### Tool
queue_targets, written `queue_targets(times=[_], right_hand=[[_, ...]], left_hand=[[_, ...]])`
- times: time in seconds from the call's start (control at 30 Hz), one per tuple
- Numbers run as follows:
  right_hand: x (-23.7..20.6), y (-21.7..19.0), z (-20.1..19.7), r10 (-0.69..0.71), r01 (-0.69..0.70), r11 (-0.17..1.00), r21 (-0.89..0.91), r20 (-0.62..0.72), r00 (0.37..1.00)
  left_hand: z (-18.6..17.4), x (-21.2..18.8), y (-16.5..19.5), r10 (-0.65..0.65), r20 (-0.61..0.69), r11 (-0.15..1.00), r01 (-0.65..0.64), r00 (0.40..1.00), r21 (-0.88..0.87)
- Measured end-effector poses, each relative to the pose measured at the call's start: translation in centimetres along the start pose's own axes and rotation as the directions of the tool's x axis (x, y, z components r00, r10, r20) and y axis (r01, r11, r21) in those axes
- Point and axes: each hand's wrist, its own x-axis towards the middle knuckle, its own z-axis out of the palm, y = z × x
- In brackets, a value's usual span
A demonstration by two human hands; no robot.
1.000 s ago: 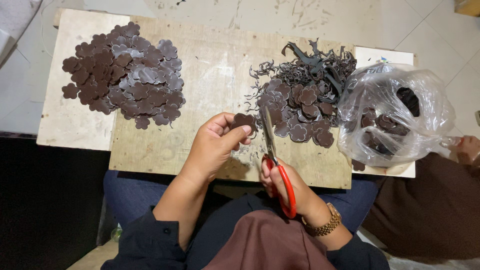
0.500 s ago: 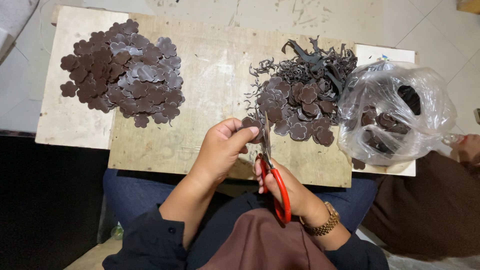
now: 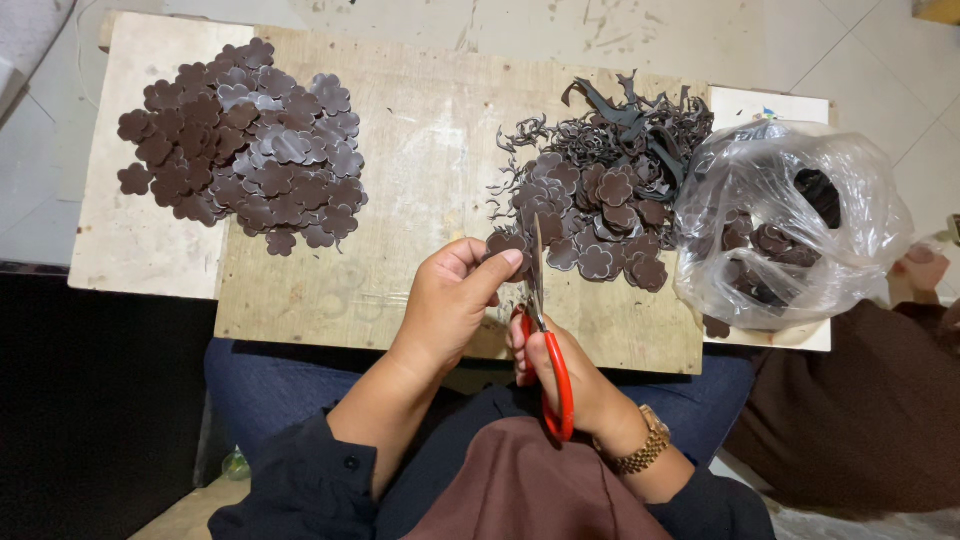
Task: The person uses red-handled scissors to trim the edges of small dark brown flower-shaped pieces of material. They hold each piece in the left hand and cut with the right, placing finished pieces into a pile on the left and discarding trimmings to the right.
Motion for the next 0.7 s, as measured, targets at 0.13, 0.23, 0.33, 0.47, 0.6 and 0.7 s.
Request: queue_targets(times=[0.13,0.23,0.33,0.47,0.6,0.7], right_hand=[[0.0,0.5,0.5,-0.005,0.006,0.995,0.098,-0.016,1.0],[-0.1,0.7,0.7,-0.022,0.022,0.991,0.133,-0.003,1.0],[-0.2,0.9,0.7,-0.033,0.031,0.984,0.175,0.008,0.999],[-0.1,0.6,0.1,-0.045,0.045,0.998,0.048,0.012,0.999],[-0.1,0.1,-0.3,-0.049,0.049,0.999,-0.001,0.053,0.997],[-0.3,-0.3,-0.6,-0.024,0.024,1.0,0.003,0.131,0.991]], left_hand=[[0.0,0.1,-0.1,0.011,-0.008,1.0,-0.011,1.0,-0.002],[0.0,0.0,0.0,0.02,0.006,1.0,-0.02,1.0,-0.024],[-0.1,0.1,0.1,-0.019,0.01,0.999,0.019,1.0,-0.029],[-1.0,0.5,0.5,-0.019,0.031,0.994,0.022,0.999,-0.108],[-1.9,0.6,0.6,0.003,0.075,0.997,0.003,0.997,-0.078],[-2.2,0.3,0.6,-0.008,0.106,1.0,0.011,0.994,-0.027]])
